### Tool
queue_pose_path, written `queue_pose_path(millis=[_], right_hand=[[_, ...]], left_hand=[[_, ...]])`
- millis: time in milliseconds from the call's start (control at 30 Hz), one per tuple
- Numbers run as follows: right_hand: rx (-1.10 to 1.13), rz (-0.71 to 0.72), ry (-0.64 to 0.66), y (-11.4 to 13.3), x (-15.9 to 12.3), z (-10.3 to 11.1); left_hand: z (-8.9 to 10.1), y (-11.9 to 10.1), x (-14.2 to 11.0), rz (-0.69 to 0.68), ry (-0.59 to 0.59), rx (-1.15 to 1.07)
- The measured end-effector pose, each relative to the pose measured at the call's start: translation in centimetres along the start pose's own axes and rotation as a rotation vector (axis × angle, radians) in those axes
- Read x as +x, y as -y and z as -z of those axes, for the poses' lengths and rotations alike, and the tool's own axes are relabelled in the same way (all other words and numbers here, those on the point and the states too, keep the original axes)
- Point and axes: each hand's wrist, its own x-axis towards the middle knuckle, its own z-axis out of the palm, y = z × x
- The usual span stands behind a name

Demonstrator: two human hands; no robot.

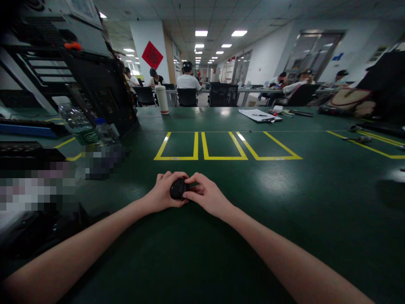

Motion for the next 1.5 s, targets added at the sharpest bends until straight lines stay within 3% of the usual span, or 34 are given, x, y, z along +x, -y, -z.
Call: queue_pose_path(millis=[167, 367, 533, 667, 867, 1200, 1500], right_hand=[[-0.026, 0.081, -0.051, 0.0, 0.1, -0.1], [0.043, 0.002, -0.039, 0.0, 0.5, -0.1], [0.024, -0.03, 0.003, 0.1, 0.2, 0.1], [0.015, -0.031, 0.012, 0.1, 0.0, 0.1], [0.041, 0.005, -0.047, -0.3, 0.3, -0.1], [0.033, -0.063, 0.008, 0.3, 0.1, 0.0], [0.017, -0.065, -0.01, 0.1, -0.1, 0.0]], left_hand=[[-0.8, 0.6, 0.1, -0.006, -0.041, 0.017], [-1.1, 0.8, 0.1, 0.004, -0.064, 0.024], [-0.3, 0.2, 0.0, 0.015, -0.011, -0.003], [0.0, -0.2, 0.0, 0.028, 0.007, -0.008], [-0.7, 0.2, -0.1, 0.006, -0.066, 0.018], [-0.1, 0.0, -0.1, -0.025, -0.009, 0.017], [-0.6, 0.5, 0.0, 0.008, -0.038, 0.058]])
